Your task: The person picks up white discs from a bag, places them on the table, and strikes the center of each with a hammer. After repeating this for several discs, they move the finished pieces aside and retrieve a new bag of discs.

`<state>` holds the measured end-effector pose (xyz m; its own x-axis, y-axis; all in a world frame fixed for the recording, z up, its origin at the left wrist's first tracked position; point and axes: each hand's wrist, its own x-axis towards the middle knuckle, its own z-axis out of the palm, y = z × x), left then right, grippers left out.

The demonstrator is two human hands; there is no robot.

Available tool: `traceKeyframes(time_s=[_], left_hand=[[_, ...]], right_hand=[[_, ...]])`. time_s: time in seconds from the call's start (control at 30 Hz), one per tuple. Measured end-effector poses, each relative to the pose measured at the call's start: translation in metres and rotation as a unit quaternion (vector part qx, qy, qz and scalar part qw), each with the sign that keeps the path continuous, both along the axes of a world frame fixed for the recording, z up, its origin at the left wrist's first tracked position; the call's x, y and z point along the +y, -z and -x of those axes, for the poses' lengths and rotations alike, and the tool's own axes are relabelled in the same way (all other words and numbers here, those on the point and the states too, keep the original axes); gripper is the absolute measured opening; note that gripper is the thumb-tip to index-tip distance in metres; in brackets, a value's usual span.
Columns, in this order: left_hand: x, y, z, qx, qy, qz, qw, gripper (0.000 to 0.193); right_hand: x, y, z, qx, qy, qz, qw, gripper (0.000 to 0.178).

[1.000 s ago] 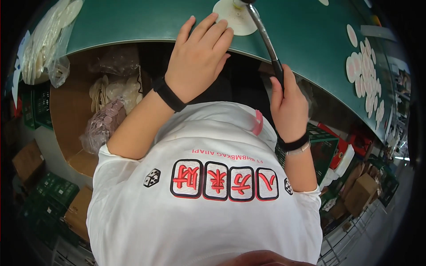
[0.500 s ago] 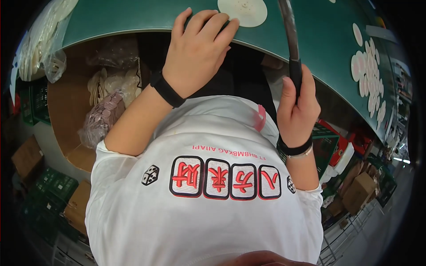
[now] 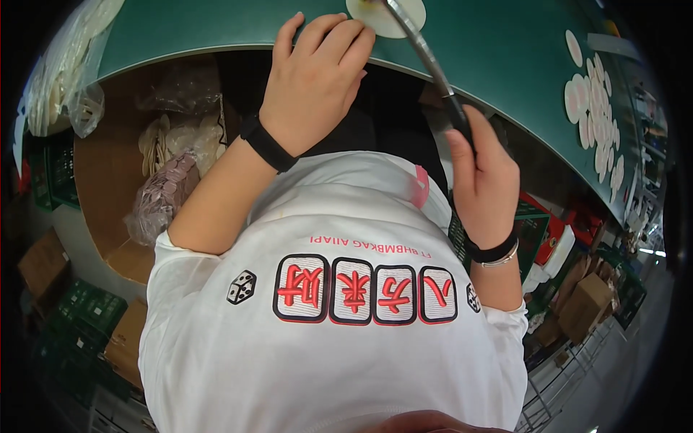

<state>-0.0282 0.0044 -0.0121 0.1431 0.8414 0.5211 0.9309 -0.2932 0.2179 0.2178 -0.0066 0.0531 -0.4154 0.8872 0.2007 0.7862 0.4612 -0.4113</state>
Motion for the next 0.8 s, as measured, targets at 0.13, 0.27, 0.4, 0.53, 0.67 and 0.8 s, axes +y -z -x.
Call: traceKeyframes(time_s=[0.13, 0.27, 0.4, 0.53, 0.67, 0.8], left_hand=[[0.024, 0.022, -0.001, -0.036, 0.025, -0.107, 0.993, 0.052], [0.021, 0.013, -0.004, -0.060, 0.055, -0.197, 0.977, 0.053], [-0.002, -0.018, -0.005, -0.004, 0.015, 0.040, 0.999, 0.054], [0.000, -0.007, -0.004, 0.009, 0.015, 0.030, 0.999, 0.054], [0.001, -0.002, -0.007, 0.010, 0.011, 0.035, 0.999, 0.054], [0.004, 0.000, -0.009, 0.011, 0.009, 0.028, 0.999, 0.054]], right_hand=[[-0.007, -0.016, -0.006, 0.101, 0.025, 0.026, 0.994, 0.030], [-0.012, -0.015, -0.015, 0.130, 0.039, 0.025, 0.990, 0.030], [-0.020, 0.002, -0.019, 0.111, 0.025, 0.011, 0.993, 0.031], [-0.022, 0.014, -0.015, 0.084, 0.027, 0.019, 0.996, 0.032], [-0.022, 0.017, -0.020, 0.072, 0.058, 0.087, 0.992, 0.032], [-0.013, 0.029, -0.023, 0.112, 0.047, 0.024, 0.992, 0.032]])
